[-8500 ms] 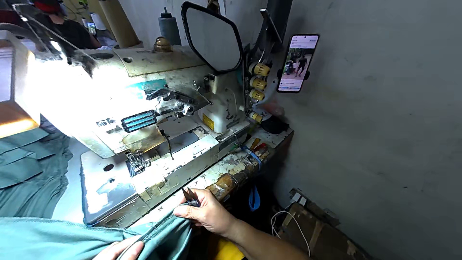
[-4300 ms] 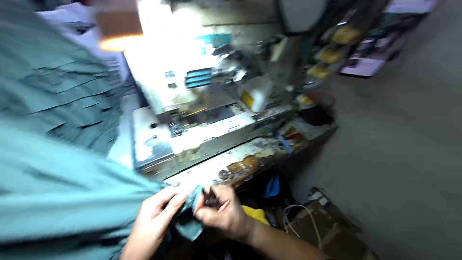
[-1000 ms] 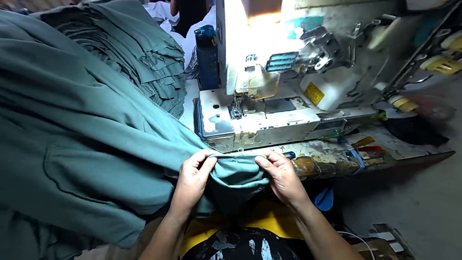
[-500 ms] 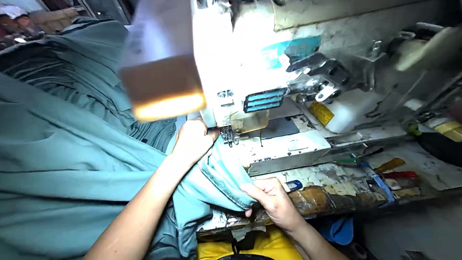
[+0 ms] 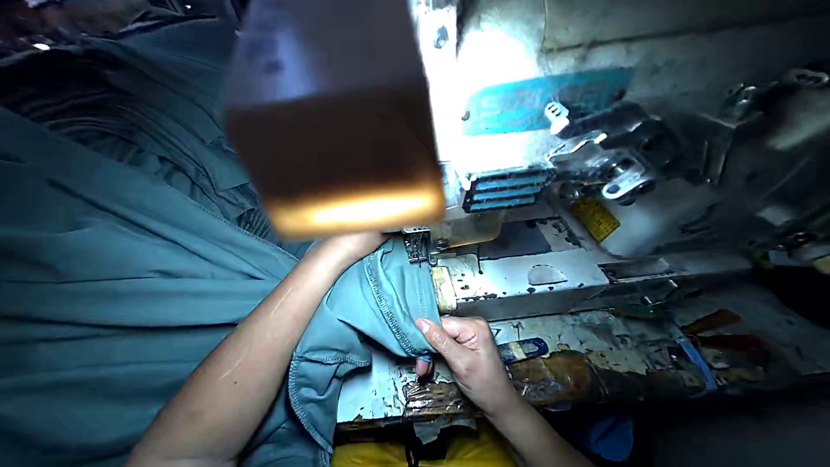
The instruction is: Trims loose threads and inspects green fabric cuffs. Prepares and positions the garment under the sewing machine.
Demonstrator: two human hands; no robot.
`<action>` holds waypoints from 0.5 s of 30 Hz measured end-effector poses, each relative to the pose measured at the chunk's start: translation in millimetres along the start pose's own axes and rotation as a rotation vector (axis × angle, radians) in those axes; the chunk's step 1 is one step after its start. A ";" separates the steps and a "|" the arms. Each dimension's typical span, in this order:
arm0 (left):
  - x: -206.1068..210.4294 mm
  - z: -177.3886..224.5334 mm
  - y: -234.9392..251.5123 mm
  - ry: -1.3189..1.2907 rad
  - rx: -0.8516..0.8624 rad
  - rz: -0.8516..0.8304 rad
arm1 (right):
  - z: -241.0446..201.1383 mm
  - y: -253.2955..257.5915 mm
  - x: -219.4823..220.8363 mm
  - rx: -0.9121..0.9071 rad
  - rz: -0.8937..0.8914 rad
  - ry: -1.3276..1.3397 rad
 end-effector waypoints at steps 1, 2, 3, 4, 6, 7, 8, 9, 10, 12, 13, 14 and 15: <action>0.7 -1.1 0.3 -0.004 -0.002 0.012 | 0.1 0.6 -0.1 0.003 0.003 0.001; 1.7 -2.7 0.6 -0.022 -0.014 0.022 | 0.3 1.1 -0.2 0.007 0.007 0.004; 3.0 -4.9 1.1 -0.054 -0.033 0.026 | 0.5 1.4 -0.2 0.010 0.014 0.002; 4.7 -8.6 1.7 -0.081 -0.062 0.018 | 0.6 1.5 -0.2 0.016 0.024 0.000; 4.6 -9.6 6.0 -0.101 -0.156 -0.058 | 0.7 1.4 0.0 0.029 0.034 0.002; 2.9 -6.3 8.8 -0.089 -0.184 -0.080 | 0.7 1.4 0.2 0.034 0.040 0.004; 1.2 -2.8 10.0 -0.081 -0.212 -0.099 | 1.0 1.3 0.2 0.037 0.046 0.008; -0.6 0.2 10.1 -0.079 -0.226 -0.103 | 1.7 1.3 0.1 0.034 0.048 0.019; -2.3 2.4 9.9 -0.079 -0.233 -0.100 | 2.4 1.4 0.2 0.035 0.051 0.032; -4.0 4.5 9.9 -0.077 -0.240 -0.106 | 3.0 1.6 0.7 0.042 0.061 0.051; -4.1 4.8 9.9 -0.071 -0.244 -0.116 | 3.5 1.3 0.9 0.046 0.068 0.053; -3.4 4.4 10.0 -0.065 -0.249 -0.129 | 3.7 1.2 0.8 0.046 0.074 0.053; -1.5 2.9 10.3 -0.065 -0.243 -0.127 | 3.8 1.1 0.2 0.044 0.077 0.056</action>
Point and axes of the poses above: each hand's wrist, its own y-axis towards the middle knuckle, its own x-axis out of the palm, z = x × y, the point moved 6 cm from there along y, towards the middle knuckle, and after that the axes turned 4 degrees about z, right-handed, at the moved point
